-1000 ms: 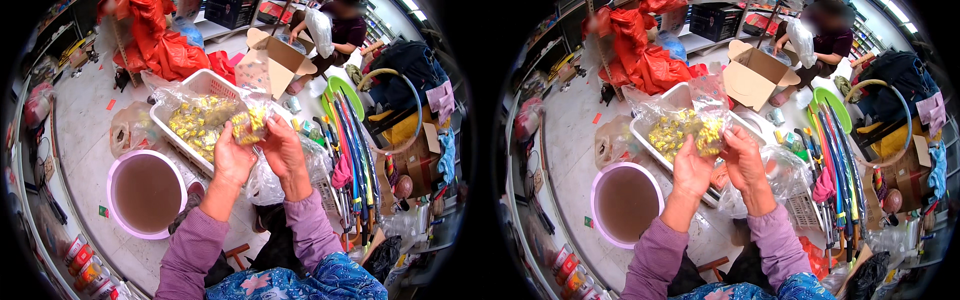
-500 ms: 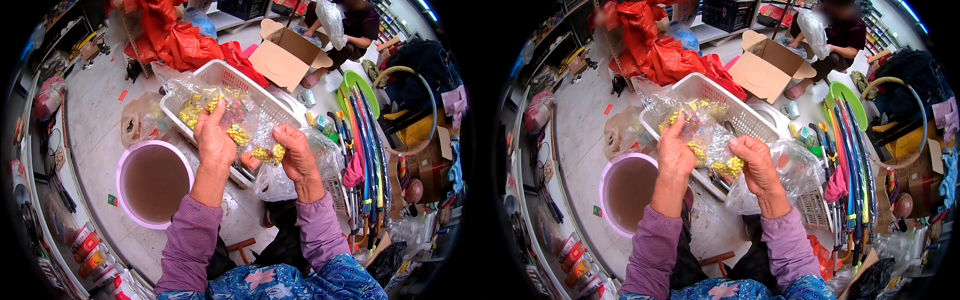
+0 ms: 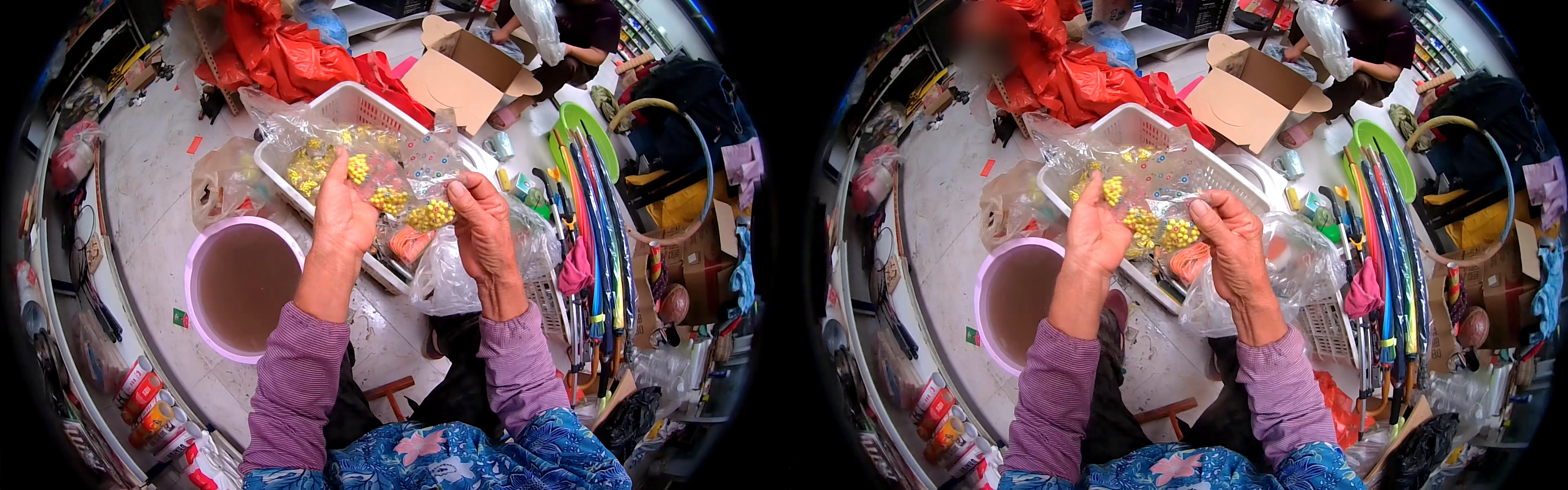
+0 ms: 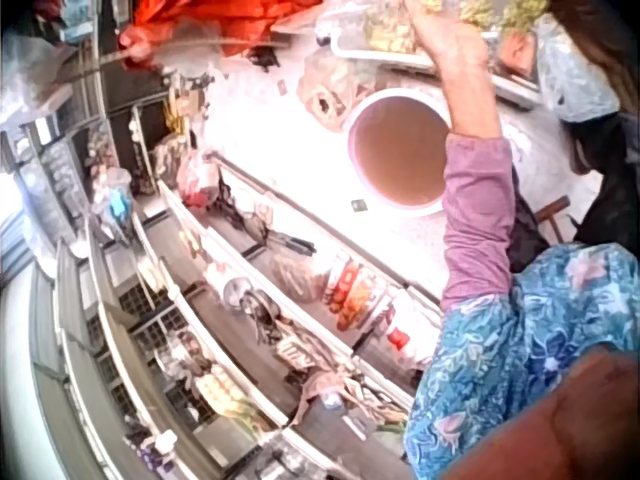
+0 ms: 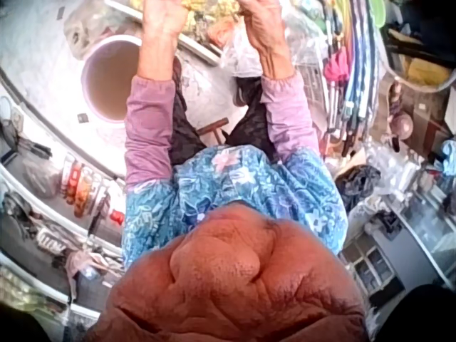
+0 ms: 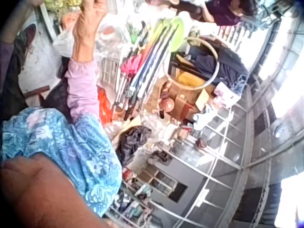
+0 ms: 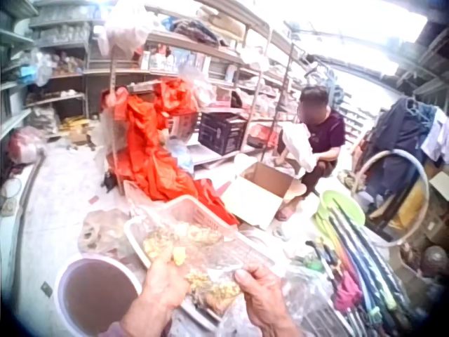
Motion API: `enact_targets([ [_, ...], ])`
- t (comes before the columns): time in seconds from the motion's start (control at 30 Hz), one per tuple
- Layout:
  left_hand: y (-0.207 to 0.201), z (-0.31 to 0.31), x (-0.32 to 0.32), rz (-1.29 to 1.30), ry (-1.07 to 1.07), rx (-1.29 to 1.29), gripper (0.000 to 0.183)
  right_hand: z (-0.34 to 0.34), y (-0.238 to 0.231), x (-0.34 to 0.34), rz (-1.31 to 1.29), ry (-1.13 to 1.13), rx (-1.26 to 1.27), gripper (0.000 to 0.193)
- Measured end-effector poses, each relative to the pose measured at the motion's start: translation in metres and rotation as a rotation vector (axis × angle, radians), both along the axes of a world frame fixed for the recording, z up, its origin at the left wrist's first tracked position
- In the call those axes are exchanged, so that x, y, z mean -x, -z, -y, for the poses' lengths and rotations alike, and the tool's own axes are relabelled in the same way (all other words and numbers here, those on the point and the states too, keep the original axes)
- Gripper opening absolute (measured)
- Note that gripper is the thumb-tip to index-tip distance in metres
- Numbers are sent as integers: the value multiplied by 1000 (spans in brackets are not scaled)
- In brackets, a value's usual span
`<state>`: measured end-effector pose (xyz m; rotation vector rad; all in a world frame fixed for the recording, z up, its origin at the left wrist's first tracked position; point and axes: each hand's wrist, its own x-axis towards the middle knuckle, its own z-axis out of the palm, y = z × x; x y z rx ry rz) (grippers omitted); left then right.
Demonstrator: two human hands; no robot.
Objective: The person sorts small yellow items into plastic bags, placing the filled bags into a white plastic basket.
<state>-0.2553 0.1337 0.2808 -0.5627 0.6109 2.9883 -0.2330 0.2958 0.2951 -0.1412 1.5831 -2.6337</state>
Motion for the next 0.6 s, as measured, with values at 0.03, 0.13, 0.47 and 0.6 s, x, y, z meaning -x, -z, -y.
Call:
enact_targets([
  [0.03, 5, 1, 1, -42, 42, -54, 30, 1, 1, 0, -14, 7, -23, 12],
  [0.13, 11, -1, -1, -93, 106, 69, 26, 2, 4, 1, -31, 11, -78, 14],
  [0.47, -5, -10, -11, -234, 104, 261, 22, 0, 6, 2, 50, -11, -150, 12],
  [0.6, -5, -9, -10, -263, 123, 305, 31, -1, 1, 1, 53, -5, -106, 12],
])
